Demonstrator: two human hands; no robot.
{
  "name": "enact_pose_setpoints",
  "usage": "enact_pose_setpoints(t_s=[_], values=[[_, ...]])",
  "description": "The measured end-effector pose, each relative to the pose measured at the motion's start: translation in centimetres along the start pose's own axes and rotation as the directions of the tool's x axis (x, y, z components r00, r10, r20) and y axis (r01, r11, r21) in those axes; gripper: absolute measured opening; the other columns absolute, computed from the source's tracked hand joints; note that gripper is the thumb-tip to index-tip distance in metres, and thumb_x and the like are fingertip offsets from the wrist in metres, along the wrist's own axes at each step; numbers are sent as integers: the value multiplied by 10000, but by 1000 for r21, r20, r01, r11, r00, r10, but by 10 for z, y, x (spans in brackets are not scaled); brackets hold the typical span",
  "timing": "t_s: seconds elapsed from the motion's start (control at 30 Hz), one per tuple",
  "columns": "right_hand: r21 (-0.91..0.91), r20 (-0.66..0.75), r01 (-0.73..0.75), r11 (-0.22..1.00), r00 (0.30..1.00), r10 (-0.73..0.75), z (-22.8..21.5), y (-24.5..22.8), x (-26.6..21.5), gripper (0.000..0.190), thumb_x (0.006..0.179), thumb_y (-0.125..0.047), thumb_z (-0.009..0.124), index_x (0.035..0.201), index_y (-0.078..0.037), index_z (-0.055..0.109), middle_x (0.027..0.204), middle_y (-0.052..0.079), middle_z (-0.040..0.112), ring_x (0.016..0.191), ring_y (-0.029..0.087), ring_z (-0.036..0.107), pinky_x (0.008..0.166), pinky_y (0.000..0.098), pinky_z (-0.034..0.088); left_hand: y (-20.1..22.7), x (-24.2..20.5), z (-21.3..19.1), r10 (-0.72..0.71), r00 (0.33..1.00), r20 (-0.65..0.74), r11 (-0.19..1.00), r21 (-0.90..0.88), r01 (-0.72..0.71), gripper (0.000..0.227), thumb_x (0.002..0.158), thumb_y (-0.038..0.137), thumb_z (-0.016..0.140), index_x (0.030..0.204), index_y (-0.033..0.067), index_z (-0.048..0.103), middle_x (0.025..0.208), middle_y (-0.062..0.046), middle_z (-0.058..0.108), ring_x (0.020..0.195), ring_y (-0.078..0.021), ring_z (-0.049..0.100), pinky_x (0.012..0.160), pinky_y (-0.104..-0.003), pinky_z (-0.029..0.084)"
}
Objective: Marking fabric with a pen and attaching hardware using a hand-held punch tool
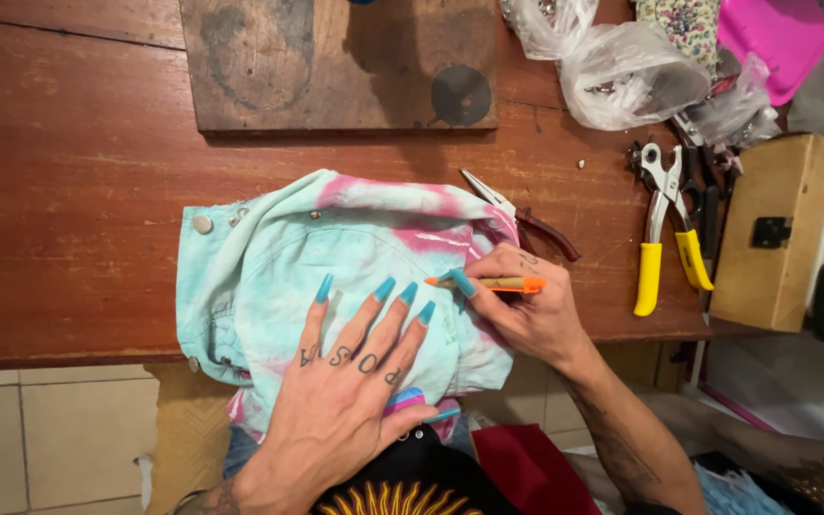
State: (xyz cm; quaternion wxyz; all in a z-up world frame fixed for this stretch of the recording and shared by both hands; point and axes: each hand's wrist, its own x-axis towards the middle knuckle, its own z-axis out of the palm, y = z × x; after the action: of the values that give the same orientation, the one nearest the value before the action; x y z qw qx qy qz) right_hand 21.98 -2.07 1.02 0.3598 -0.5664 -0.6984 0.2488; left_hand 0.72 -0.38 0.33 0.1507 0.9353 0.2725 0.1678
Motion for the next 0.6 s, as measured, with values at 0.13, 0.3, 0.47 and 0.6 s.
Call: enact_pose_setpoints(t_s=[0.13, 0.3, 0.47, 0.6], values=[[24, -9, -16, 1000, 1000, 16, 0, 1, 0, 119, 836, -105, 532, 796, 6, 554, 709, 52, 575, 598, 179, 516, 586, 273, 432, -1, 0, 1, 1, 1000, 16, 1000, 1, -2, 654, 765, 624, 439, 1175, 118, 496, 1256, -85, 463, 1155, -246, 417, 940, -528, 292], [18, -13, -35, 999, 999, 35, 0, 0, 0, 103, 829, -92, 546, 800, 6, 558, 709, 50, 578, 601, 174, 515, 587, 270, 433, 0, 1, 0, -6, 1000, 29, 1000, 1, 6, 652, 756, 620, 457, 1178, 125, 493, 1256, -75, 463, 1159, -240, 415, 936, -526, 294], [283, -104, -159, 946, 975, 195, -2, 5, -9, 128, 835, -112, 545, 803, 2, 592, 699, 78, 607, 601, 163, 553, 603, 259, 461, -2, 0, -1, -9, 1000, 13, 999, -36, 9, 640, 764, 626, 445, 1164, 131, 504, 1239, -79, 479, 1142, -240, 435, 938, -527, 289], [287, -360, 21, 958, 929, 88, -9, 7, -28, 132, 901, -193, 491, 941, -73, 530, 793, 137, 620, 585, 181, 625, 514, 256, 527, -7, 12, -25, -10, 1000, 17, 1000, -28, 11, 591, 839, 564, 311, 1198, 117, 453, 1189, -92, 501, 1112, -237, 459, 958, -539, 280]])
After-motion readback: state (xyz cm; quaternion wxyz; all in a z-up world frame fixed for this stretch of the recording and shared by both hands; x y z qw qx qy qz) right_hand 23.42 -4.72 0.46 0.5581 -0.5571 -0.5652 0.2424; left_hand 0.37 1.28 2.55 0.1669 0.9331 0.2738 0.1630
